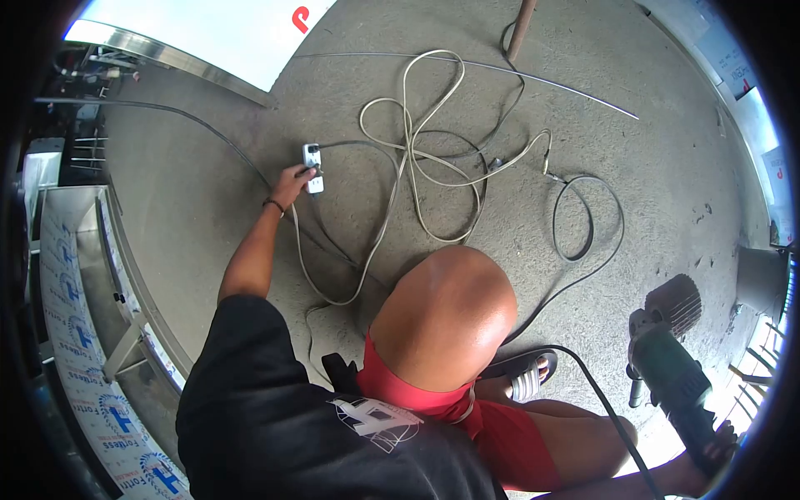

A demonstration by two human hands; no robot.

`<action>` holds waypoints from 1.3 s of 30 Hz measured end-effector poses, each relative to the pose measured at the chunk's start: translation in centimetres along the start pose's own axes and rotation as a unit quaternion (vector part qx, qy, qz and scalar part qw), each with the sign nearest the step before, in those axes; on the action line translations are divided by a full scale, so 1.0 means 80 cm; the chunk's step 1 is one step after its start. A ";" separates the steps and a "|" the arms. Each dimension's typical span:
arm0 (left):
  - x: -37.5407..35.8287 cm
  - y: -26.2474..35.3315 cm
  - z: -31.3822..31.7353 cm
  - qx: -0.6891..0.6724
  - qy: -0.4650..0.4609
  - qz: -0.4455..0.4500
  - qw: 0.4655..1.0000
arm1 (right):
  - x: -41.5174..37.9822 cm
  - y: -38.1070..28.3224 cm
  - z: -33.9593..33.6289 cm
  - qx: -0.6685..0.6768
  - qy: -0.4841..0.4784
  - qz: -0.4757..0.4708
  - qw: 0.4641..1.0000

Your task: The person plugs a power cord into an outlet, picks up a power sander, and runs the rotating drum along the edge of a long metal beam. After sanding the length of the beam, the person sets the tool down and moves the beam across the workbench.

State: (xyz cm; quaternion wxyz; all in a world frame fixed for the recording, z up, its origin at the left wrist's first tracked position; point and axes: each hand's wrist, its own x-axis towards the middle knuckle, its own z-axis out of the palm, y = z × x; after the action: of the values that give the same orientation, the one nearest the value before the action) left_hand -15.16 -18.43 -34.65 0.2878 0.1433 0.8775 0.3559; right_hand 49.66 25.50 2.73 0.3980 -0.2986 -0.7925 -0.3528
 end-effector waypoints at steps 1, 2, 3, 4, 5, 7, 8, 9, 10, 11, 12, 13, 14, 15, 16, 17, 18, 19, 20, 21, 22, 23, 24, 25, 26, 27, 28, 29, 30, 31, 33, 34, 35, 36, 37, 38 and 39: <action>0.011 -0.014 0.003 0.020 -0.016 0.014 1.000 | 0.001 -0.007 0.002 0.156 0.021 0.122 0.980; 0.023 -0.027 0.003 0.019 -0.017 0.019 1.000 | 0.007 -0.015 0.000 0.153 0.024 0.122 0.980; 0.032 -0.040 0.003 0.069 0.013 0.015 0.997 | 0.024 -0.041 -0.004 0.332 0.137 0.381 0.852; 0.032 -0.042 0.001 0.121 0.041 0.009 0.992 | 0.033 -0.054 -0.009 0.468 0.231 0.593 0.614; 0.030 -0.045 -0.001 0.132 0.055 0.021 0.990 | 0.031 -0.051 -0.012 0.465 0.232 0.595 0.613; 0.014 -0.043 0.000 0.164 0.090 0.034 0.982 | 0.024 -0.038 -0.015 0.457 0.209 0.597 0.626; 0.006 -0.042 0.000 0.193 0.126 0.046 0.972 | 0.017 -0.029 -0.016 0.450 0.200 0.591 0.639; -0.001 -0.040 0.001 0.193 0.125 0.047 0.972 | 0.007 -0.016 -0.017 0.451 0.189 0.580 0.652; -0.010 -0.036 0.001 0.244 0.118 0.037 0.962 | -0.003 -0.003 -0.018 0.452 0.175 0.567 0.666; -0.017 -0.032 0.002 0.294 0.110 0.027 0.949 | -0.015 0.009 -0.017 0.451 0.162 0.553 0.682; -0.022 -0.021 0.002 0.294 0.110 0.028 0.949 | -0.028 0.025 -0.019 0.451 0.147 0.537 0.697; -0.029 -0.009 0.002 0.308 0.099 0.000 0.946 | -0.040 0.038 -0.018 0.451 0.134 0.525 0.709; -0.034 -0.003 0.001 0.322 0.087 -0.028 0.942 | -0.055 0.056 -0.016 0.454 0.119 0.509 0.721; -0.030 -0.012 -0.001 0.322 0.088 -0.030 0.942 | -0.069 0.079 -0.016 0.461 0.106 0.496 0.728; -0.021 -0.027 -0.002 0.295 0.095 -0.054 0.949 | -0.086 0.113 -0.017 0.478 0.097 0.488 0.724; -0.012 -0.034 -0.002 0.266 0.102 -0.077 0.955 | -0.105 0.155 -0.018 0.479 0.098 0.487 0.724; -0.009 -0.028 -0.003 0.265 0.103 -0.077 0.956 | -0.117 0.195 -0.020 0.645 0.009 0.478 0.596; -0.005 -0.021 -0.004 0.265 0.090 -0.112 0.953 | -0.135 0.233 -0.022 0.778 -0.081 0.444 0.438; 0.000 -0.016 -0.005 0.265 0.078 -0.147 0.950 | -0.112 0.180 -0.019 0.691 -0.010 0.467 0.552; 0.013 -0.030 -0.005 0.264 0.078 -0.146 0.950 | -0.083 0.118 -0.015 0.550 0.047 0.503 0.665; 0.023 -0.044 -0.005 0.271 0.065 -0.145 0.949 | -0.055 0.057 -0.011 0.392 0.087 0.548 0.734; 0.032 -0.055 -0.007 0.279 0.052 -0.145 0.948 | -0.075 0.101 -0.011 0.392 0.087 0.548 0.734; 0.035 -0.054 -0.010 0.279 0.052 -0.144 0.948 | -0.115 0.184 -0.010 0.606 -0.010 0.432 0.668; 0.038 -0.051 -0.013 0.176 0.031 -0.213 0.960 | -0.137 0.229 -0.010 0.775 -0.107 0.284 0.554; 0.040 -0.048 -0.015 0.071 0.011 -0.279 0.958 | -0.132 0.206 -0.011 0.775 -0.106 0.284 0.554; 0.041 -0.047 -0.017 0.071 0.011 -0.278 0.958 | -0.114 0.152 -0.013 0.606 -0.058 0.348 0.712; 0.042 -0.046 -0.018 0.033 -0.005 -0.299 0.954 | -0.103 0.121 -0.013 0.401 -0.006 0.392 0.828; 0.042 -0.045 -0.019 -0.006 -0.022 -0.320 0.947 | -0.102 0.120 -0.012 0.401 -0.005 0.392 0.828; 0.038 -0.044 -0.021 -0.006 -0.022 -0.321 0.947 | -0.102 0.118 -0.011 0.420 0.004 0.400 0.815; 0.034 -0.043 -0.024 -0.011 -0.040 -0.322 0.946 | -0.101 0.117 -0.010 0.439 0.013 0.407 0.801; 0.034 -0.045 -0.026 -0.017 -0.058 -0.322 0.945 | -0.119 0.163 -0.008 0.487 -0.002 0.440 0.754; 0.037 -0.047 -0.025 -0.022 -0.051 -0.321 0.945 | -0.132 0.191 -0.008 0.532 -0.015 0.470 0.704; 0.045 -0.060 -0.024 -0.027 -0.044 -0.321 0.946 | -0.132 0.187 -0.008 0.531 -0.015 0.470 0.705; 0.056 -0.071 -0.018 -0.027 -0.044 -0.321 0.946 | -0.131 0.183 -0.006 0.519 -0.009 0.466 0.716; 0.080 -0.096 -0.011 0.213 -0.095 -0.196 0.952 | -0.129 0.179 -0.005 0.507 -0.003 0.463 0.727; 0.093 -0.109 -0.007 0.437 -0.139 -0.055 0.887 | -0.135 0.195 -0.005 0.507 -0.004 0.463 0.727; 0.096 -0.099 0.000 0.435 -0.138 -0.055 0.888 | -0.146 0.225 -0.003 0.547 -0.050 0.438 0.712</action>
State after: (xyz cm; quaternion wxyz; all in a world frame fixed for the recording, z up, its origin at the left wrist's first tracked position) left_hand -21.62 -20.50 -43.39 0.3338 0.2538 0.9021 -0.1017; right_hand 69.21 33.38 -1.21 0.5610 -0.3595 -0.6466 0.3714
